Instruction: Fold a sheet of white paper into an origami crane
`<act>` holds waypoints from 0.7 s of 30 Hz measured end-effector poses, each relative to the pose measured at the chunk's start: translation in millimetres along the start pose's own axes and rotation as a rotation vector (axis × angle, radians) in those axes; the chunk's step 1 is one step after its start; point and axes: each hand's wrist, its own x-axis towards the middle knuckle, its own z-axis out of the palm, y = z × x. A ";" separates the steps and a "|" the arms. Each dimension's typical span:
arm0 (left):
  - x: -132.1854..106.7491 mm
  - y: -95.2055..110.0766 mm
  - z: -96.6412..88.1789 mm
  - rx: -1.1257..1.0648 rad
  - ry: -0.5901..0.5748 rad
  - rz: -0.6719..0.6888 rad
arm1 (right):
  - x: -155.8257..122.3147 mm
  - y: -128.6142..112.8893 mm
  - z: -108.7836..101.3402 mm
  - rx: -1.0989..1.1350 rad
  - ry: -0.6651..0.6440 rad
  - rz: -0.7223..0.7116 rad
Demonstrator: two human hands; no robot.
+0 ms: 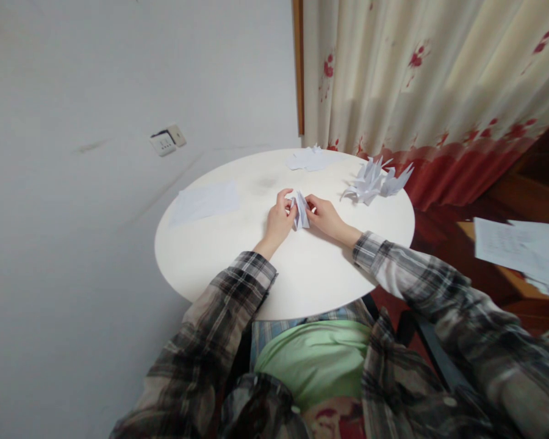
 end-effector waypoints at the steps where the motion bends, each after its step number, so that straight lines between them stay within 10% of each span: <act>1: 0.2 -0.9 0.5 -0.004 -0.013 0.000 | 0.0 0.3 -0.2 -0.003 0.010 -0.002; 21: 0.6 -7.6 3.4 0.008 -0.111 0.005 | 0.5 2.0 0.5 0.040 0.136 0.039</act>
